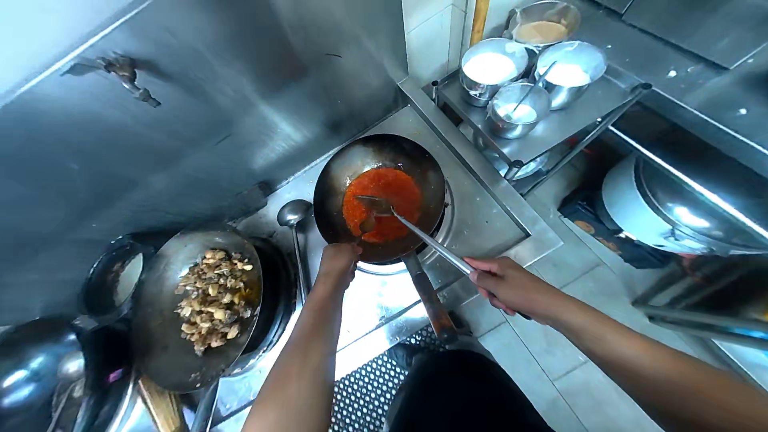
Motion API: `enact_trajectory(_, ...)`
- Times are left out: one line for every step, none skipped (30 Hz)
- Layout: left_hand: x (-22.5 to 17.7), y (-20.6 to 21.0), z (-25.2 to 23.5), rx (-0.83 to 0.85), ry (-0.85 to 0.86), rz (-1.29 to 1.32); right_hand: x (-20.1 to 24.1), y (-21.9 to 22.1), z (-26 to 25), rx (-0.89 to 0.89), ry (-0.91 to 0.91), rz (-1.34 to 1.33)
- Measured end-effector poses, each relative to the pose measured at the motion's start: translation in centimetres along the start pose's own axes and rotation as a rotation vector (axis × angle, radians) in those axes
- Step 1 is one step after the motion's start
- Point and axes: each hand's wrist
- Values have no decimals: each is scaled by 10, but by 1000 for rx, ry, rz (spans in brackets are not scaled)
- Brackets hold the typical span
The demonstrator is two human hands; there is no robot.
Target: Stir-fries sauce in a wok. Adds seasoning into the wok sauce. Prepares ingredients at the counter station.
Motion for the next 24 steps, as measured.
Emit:
enact_trajectory(1, -1, -1, -2, -11, 10, 0, -2, 1, 0, -3, -11)
enact_trajectory(1, -1, -1, -1, -24, 18, 0, -4, 2, 14, -8, -26)
enact_trajectory(0, -1, 0, 2, -35, 32, 0, -6, 5, 39, -7, -37)
enact_trajectory(-1, 0, 1, 7, -42, 47, 1, -8, 6, 66, -3, -39)
enact_trajectory(-2, 1, 2, 12, -47, 63, 1, -9, 6, 83, 1, -28)
enact_trajectory(-3, 2, 4, 15, -48, 73, 2, -9, 4, 83, 3, -3)
enact_trajectory(-3, 3, 5, 16, -48, 79, 3, -9, 0, 65, 4, 33)
enact_trajectory(-2, 2, 7, 16, -52, 80, 6, -10, -3, 32, 3, 74)
enact_trajectory(0, 2, 8, 13, -51, 74, 9, -13, -5, -4, -1, 104)
enact_trajectory(2, 0, 8, 10, -45, 63, 12, -16, -4, -26, -11, 112)
enact_trajectory(3, -2, 9, 6, -43, 63, 15, -20, -1, -35, -26, 94)
enact_trajectory(4, -4, 10, 6, -48, 73, 17, -24, 4, -25, -40, 70)
enact_trajectory(4, -5, 10, 6, -54, 90, 19, -27, 10, 2, -41, 54)
enact_trajectory(5, -6, 9, 11, -55, 111, 20, -28, 14, 38, -33, 43)
enact_trajectory(4, -6, 9, 23, -55, 134, 20, -28, 16, 74, -18, 43)
enact_trajectory(3, -6, 10, 38, -49, 156, 20, -26, 15, 97, 1, 54)
enact_trajectory(3, -6, 10, 51, -41, 164, 20, -23, 12, 93, 11, 78)
enact_trajectory(6, -5, 10, 48, -20, 141, 20, -21, 8, 65, 11, 115)
enact_trajectory(10, -3, 10, 20, 26, 65, 22, -21, 3, 22, 1, 165)
enact_trajectory(13, -3, 11, -39, 100, -92, 26, -23, 0, -29, -11, 217)
enact_trajectory(14, -4, 12, -112, 176, -299, 31, -28, 0, -71, -24, 260)
enact_trajectory(13, -4, 17, -175, 227, -511, 38, -34, 4, -105, -36, 288)
enact_trajectory(16, -2, 22, -256, 297, -680, 46, -41, 11, -131, -58, 321)
enact_trajectory(24, 1, 24, -359, 400, -806, 54, -48, 19, -148, -85, 353)
Point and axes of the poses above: each hand's wrist, its own z-axis away from the middle knuckle, its own y-axis out of the palm, x = y × z, and after that the axes turned 2 degrees about y, right-handed
